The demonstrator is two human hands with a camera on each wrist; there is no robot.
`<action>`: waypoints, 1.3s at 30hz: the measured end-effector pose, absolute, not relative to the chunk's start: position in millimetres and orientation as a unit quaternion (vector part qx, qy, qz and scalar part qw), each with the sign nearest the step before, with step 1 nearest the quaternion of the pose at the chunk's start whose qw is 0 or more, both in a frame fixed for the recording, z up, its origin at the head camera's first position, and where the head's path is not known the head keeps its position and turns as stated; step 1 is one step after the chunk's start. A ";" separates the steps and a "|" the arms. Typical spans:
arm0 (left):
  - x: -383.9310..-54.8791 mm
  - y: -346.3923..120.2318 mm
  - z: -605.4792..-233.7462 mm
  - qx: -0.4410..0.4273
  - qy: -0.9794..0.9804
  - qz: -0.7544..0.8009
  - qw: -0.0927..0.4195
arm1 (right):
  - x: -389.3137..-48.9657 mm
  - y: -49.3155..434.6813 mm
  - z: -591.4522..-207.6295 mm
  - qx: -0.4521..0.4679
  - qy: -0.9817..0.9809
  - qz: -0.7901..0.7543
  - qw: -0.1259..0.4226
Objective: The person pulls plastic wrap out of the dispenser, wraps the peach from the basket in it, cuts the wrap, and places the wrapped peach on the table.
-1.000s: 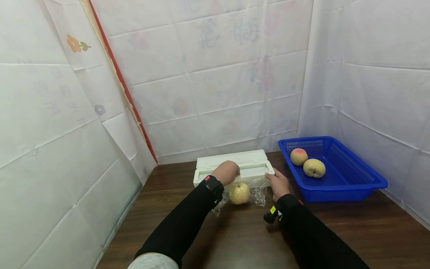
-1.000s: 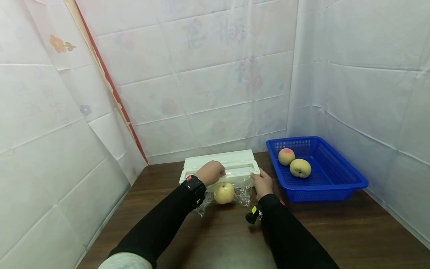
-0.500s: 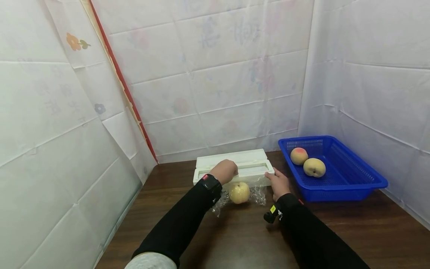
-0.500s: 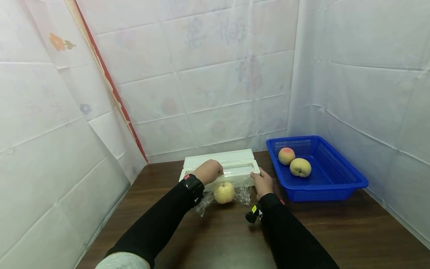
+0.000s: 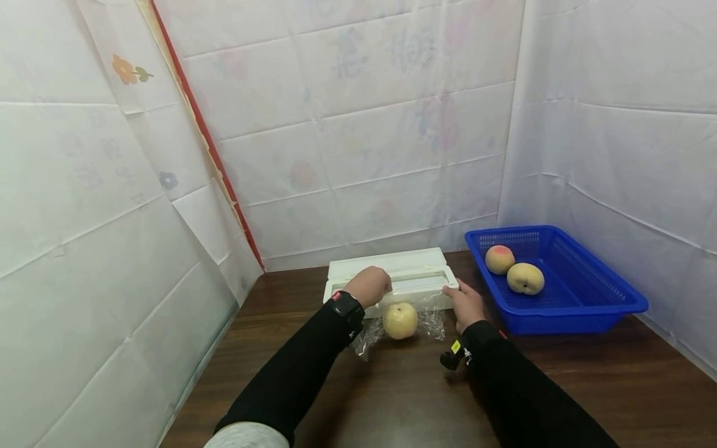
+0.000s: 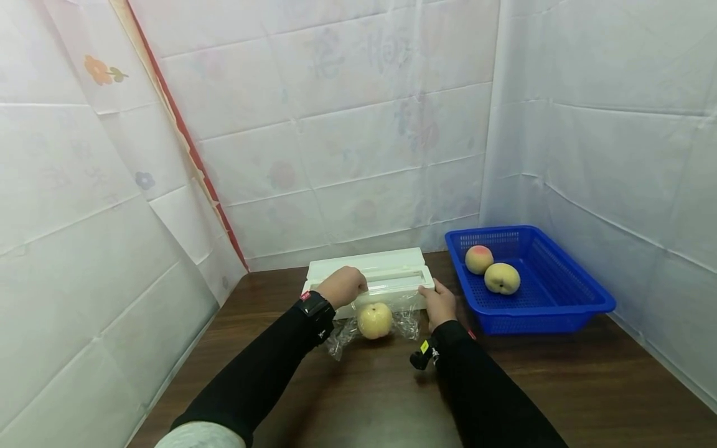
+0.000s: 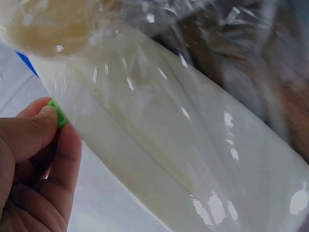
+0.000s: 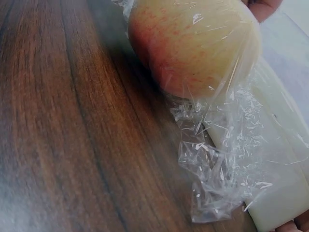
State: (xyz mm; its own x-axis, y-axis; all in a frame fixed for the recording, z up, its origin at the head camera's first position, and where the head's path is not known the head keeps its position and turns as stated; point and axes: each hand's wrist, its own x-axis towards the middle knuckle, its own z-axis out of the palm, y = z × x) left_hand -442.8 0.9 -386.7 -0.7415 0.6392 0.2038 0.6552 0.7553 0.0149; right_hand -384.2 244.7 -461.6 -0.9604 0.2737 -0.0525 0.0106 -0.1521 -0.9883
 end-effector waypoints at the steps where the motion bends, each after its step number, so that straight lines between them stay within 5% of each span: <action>1: -443.9 -0.4 -387.5 -0.348 -0.932 -0.042 0.094 | -384.2 245.2 -462.1 -0.110 -0.648 0.749 0.086; 39: -436.3 -39.7 -385.7 -0.348 -0.931 -0.029 0.108 | -391.8 246.7 -468.9 -0.119 -0.651 0.743 0.097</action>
State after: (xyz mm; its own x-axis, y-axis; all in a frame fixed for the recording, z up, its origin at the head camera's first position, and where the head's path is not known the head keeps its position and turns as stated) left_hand -436.3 -39.7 -385.7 -0.7348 0.6413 0.2210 0.6538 0.7564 -0.0207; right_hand -391.8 246.7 -468.9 -0.9529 0.2991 -0.0495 0.0097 -0.1331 -0.9911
